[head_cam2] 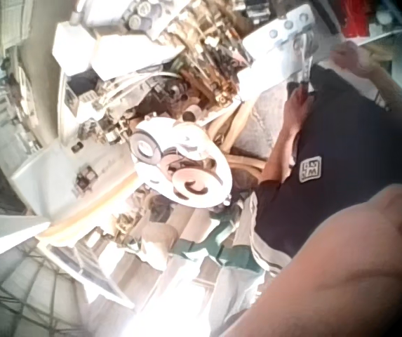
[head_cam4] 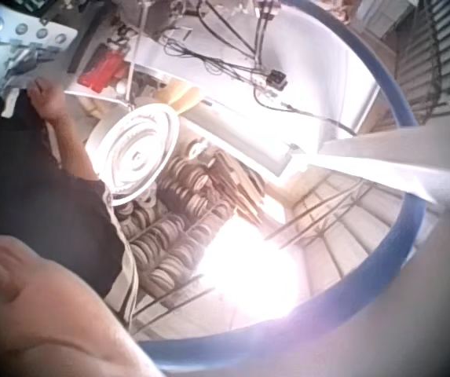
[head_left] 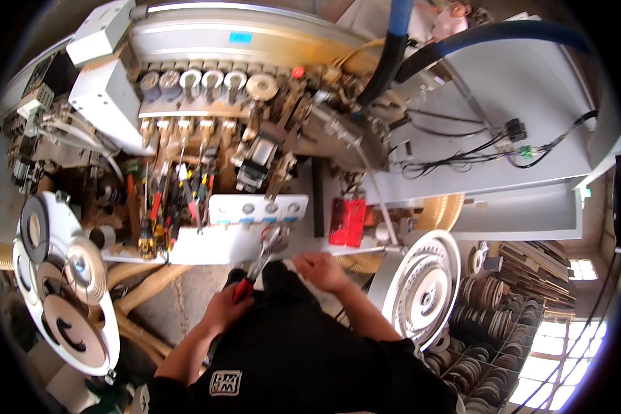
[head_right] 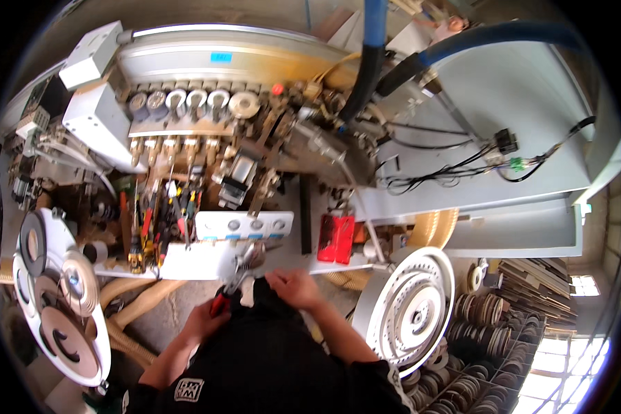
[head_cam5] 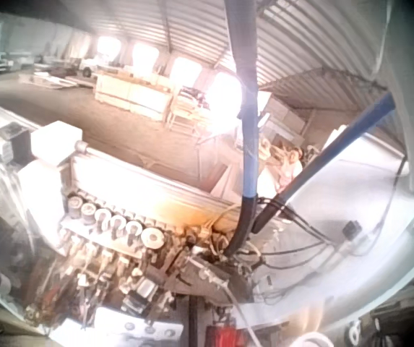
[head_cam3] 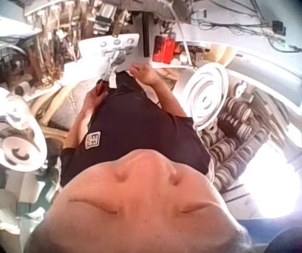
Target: The person wipes a machine component with a cloth, uses an adjustable wrench to manipulate parts, and handles a power drill while working on an edge banding machine.
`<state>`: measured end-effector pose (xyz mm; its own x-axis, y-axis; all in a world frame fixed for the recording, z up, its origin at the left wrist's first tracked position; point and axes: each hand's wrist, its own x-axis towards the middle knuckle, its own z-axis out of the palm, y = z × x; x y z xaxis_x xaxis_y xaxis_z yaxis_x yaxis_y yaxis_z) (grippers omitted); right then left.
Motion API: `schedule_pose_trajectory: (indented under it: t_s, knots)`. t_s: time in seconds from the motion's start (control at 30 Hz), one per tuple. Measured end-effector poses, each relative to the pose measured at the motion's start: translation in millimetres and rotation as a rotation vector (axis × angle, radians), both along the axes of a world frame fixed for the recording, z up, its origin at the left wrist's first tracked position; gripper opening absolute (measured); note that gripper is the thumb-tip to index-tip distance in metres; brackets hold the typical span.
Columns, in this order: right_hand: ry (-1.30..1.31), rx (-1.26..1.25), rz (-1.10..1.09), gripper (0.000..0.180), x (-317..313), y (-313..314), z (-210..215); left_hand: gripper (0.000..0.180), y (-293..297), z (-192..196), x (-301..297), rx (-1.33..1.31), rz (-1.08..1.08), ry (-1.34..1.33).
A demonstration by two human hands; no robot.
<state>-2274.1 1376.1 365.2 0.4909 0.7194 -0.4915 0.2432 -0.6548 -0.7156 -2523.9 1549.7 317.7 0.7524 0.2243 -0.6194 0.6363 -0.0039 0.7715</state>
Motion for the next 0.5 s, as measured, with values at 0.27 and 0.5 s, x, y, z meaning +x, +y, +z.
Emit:
schedule_pose_trajectory:
  t_s: [0.27,0.5]
  knots:
    - [-0.198,0.337,0.033,0.012,2.3,12.3,5.8,0.028,9.2,13.7,9.7,-0.448,0.291,-0.029]
    - [-0.156,0.408,-0.114,0.008,3.3,25.3,37.4,0.027,4.5,14.3,3.1,-0.459,0.29,-0.068]
